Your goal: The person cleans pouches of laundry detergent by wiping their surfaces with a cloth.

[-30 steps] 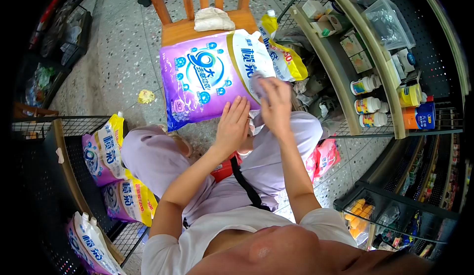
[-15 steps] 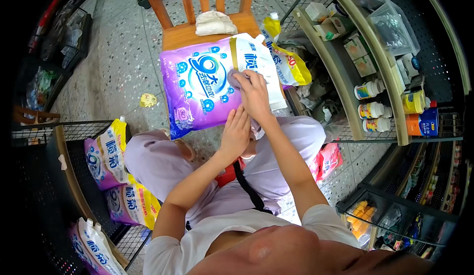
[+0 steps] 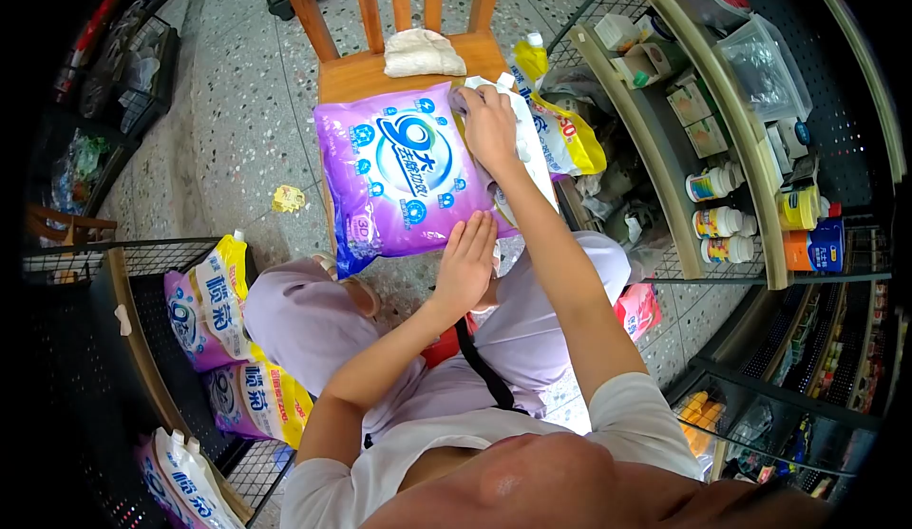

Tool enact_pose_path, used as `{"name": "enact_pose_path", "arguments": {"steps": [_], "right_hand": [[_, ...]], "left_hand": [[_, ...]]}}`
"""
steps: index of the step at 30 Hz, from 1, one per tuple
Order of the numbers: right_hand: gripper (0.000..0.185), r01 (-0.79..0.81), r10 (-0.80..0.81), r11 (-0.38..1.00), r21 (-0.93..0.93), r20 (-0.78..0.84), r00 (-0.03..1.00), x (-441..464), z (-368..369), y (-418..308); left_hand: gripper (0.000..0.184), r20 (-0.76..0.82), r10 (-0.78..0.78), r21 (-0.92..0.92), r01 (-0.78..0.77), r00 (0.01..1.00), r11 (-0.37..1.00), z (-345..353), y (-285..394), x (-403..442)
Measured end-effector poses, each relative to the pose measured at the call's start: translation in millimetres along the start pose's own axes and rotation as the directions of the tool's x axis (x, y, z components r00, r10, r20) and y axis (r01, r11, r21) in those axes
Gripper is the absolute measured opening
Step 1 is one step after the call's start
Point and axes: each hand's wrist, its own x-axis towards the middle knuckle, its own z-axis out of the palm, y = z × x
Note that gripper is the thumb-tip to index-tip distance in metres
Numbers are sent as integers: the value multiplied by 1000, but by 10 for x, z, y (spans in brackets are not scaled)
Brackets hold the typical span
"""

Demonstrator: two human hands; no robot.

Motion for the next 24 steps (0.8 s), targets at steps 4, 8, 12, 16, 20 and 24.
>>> {"name": "enact_pose_path", "arguments": {"steps": [4,8,12,16,20,24], "right_hand": [[33,-12,13,1000,-24,52,999,171,59,88],[33,6,-2,998,-62,66,998,302,137,150],[33,17,-10,995,-101,76,997,407,202,163],[32,22,-15,994,-105,65,998,502,272,167],[31,44,-44,999,-11,-7,999,517,315,210],[36,111,-89,971,210,-110,990,448,255,322]], "left_hand": [[59,-3,11,-16,-11,1000,1000,10,-21,-2],[56,-19,14,-37,-15,1000,999,24,-26,-6],[54,-45,25,-37,-26,999,999,69,-44,-21],[53,-64,36,-29,-38,997,999,92,-61,-33],[54,-90,40,-18,-42,995,999,113,-61,-45],[57,-82,26,-36,-29,996,999,86,-38,-43]]}}
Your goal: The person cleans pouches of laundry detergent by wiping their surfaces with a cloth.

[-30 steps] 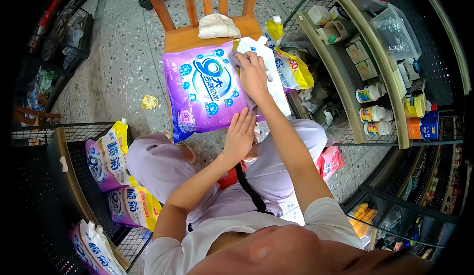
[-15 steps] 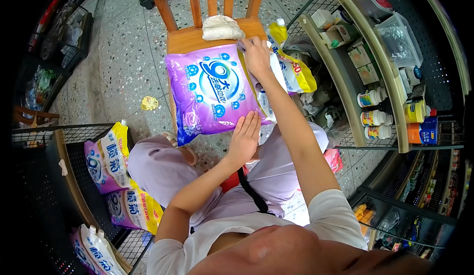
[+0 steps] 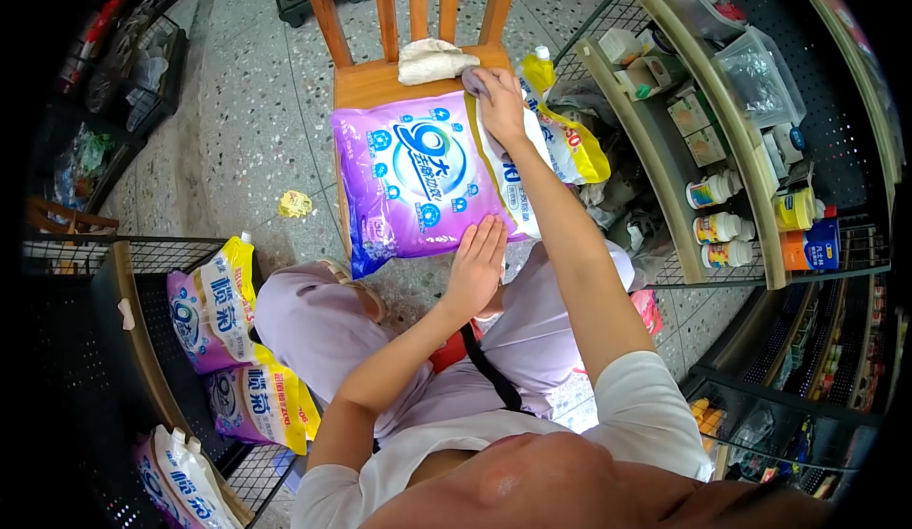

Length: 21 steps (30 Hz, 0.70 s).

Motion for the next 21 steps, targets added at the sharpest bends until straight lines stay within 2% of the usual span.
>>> {"name": "enact_pose_path", "arguments": {"steps": [1,4,11,21], "right_hand": [[38,10,-10,999,52,-2,1000,-19,-42,-8],[44,45,-48,997,59,58,997,-115,-171,-63],[41,-24,22,1000,19,93,995,-432,-374,-166],[41,-101,109,992,-81,103,989,-932,-766,-447]], "left_hand": [[57,-6,0,-3,0,1000,1000,15,-7,-9],[60,-11,-6,11,7,1000,1000,23,-1,-25],[69,16,-9,56,8,1000,998,-21,30,-21],[58,2,-17,51,16,1000,999,41,33,-35]]}}
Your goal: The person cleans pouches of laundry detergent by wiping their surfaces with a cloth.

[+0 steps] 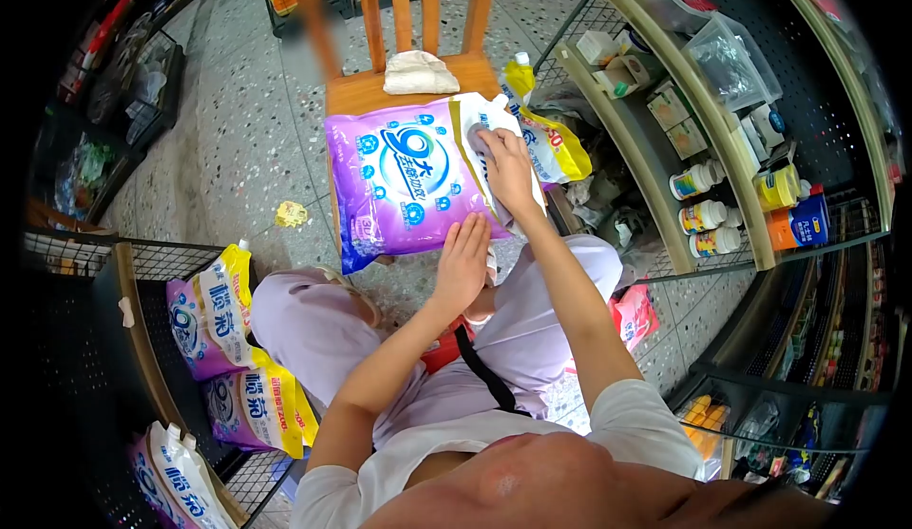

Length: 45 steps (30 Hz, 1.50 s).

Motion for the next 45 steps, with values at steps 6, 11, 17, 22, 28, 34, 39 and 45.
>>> {"name": "enact_pose_path", "arguments": {"steps": [6,11,17,22,28,34,39,45], "right_hand": [[41,16,-18,999,-44,-32,999,-336,-160,-103],[43,-2,-2,997,-78,-39,999,-630,-294,-207],[45,-44,45,996,-82,3,999,-904,-485,-301],[44,-131,128,991,18,98,987,-1110,-768,-294],[45,-213,210,969,121,40,977,-1202,-1038,-136],[43,-142,143,986,84,-10,990,-1083,-920,-125],[41,-135,135,991,-24,2,991,-986,-718,-78],[40,-152,150,978,-145,-26,988,-708,-572,-10]], "left_hand": [[55,43,7,3,-7,999,1000,-14,-12,-4],[57,32,3,-23,-2,999,1000,-23,-4,3],[57,56,-13,-56,17,998,998,-131,49,49],[55,55,-34,-56,37,998,998,-170,127,93],[50,19,10,-171,-6,1000,985,-206,302,238],[50,26,10,-116,-7,1000,993,77,331,403],[51,63,18,-89,-13,998,996,115,263,383],[50,32,31,-59,-29,999,998,159,271,383]]}}
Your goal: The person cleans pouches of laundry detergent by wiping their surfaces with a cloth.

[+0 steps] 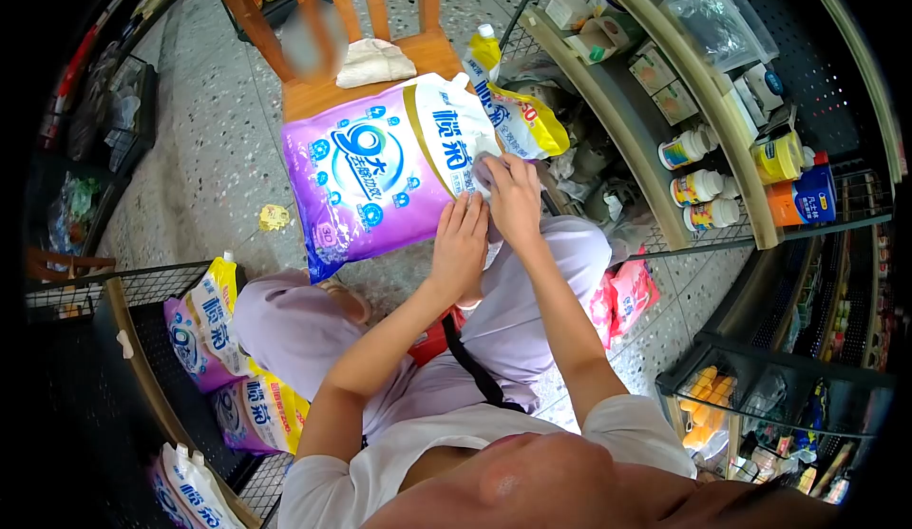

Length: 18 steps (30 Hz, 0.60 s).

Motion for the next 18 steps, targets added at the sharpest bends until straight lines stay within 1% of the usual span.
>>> {"name": "enact_pose_path", "arguments": {"steps": [8,10,13,16,18], "right_hand": [[37,38,-38,999,-18,-20,999,505,300,115],[34,35,-35,999,-5,2,999,564,324,136],[34,51,-51,999,-4,0,999,606,329,141],[34,21,-21,1000,2,-19,1000,694,394,164],[34,28,-29,999,-31,-38,999,794,474,180]], "left_hand": [[48,29,5,4,-5,1000,1000,-20,-29,-17],[48,20,0,-14,0,1000,1000,-20,-26,-17],[48,11,-1,-17,1,1000,1000,-10,-31,-18],[48,0,1,-16,-1,1000,1000,-8,-30,-23],[48,-7,2,-10,-2,1000,1000,-9,-37,-26]]}}
